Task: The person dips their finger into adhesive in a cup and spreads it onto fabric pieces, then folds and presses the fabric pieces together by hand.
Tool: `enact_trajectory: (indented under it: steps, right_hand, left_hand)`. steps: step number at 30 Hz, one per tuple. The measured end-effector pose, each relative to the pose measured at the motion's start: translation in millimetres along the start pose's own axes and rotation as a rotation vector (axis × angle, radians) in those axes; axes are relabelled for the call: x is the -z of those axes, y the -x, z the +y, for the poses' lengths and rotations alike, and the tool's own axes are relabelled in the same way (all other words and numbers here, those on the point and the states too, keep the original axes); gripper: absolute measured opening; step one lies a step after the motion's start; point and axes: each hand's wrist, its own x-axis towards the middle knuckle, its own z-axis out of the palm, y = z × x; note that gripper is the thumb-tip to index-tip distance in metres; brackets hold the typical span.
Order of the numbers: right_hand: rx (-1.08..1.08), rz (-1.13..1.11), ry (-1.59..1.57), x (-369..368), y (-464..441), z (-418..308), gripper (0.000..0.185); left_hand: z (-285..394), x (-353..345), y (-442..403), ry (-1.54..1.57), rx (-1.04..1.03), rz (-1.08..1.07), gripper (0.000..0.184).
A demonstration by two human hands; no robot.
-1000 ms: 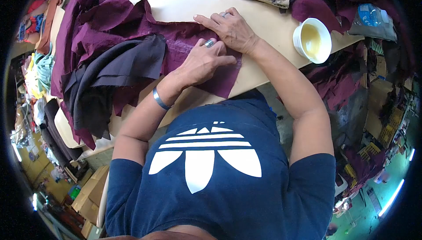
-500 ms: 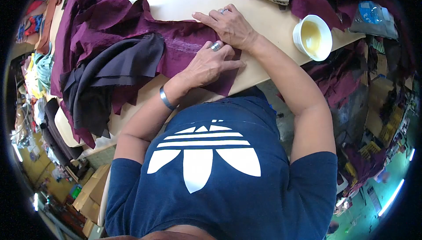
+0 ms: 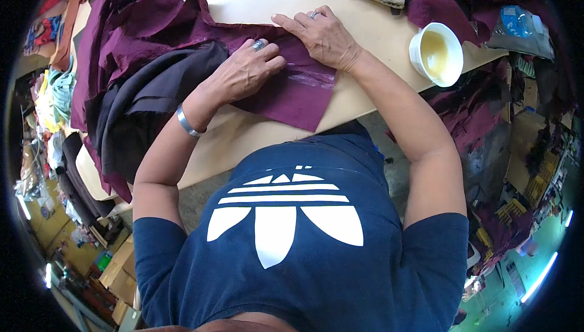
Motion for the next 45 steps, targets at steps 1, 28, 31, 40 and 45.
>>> enact_trajectory:
  steps: [1, 28, 31, 40, 45]
  right_hand:
    - [-0.002, -0.001, -0.003, 0, 0, 0, 0.058]
    - [-0.018, 0.036, -0.015, -1, 1, -2, 0.059]
    - [-0.018, 0.037, -0.008, -1, 0, -2, 0.06]
    - [-0.032, 0.07, -0.047, -3, 1, -2, 0.054]
    - [-0.038, 0.084, -0.07, -4, 0, -2, 0.055]
  left_hand:
    - [-1, 0, -1, 0.003, -0.022, -0.004, 0.012]
    - [-28, 13, 21, -0.309, -0.135, -0.069, 0.015]
    - [-27, 16, 23, -0.305, -0.142, -0.063, 0.016]
    - [-32, 21, 39, -0.302, 0.034, -0.105, 0.014]
    - [-32, 16, 45, -0.266, -0.097, -0.023, 0.012]
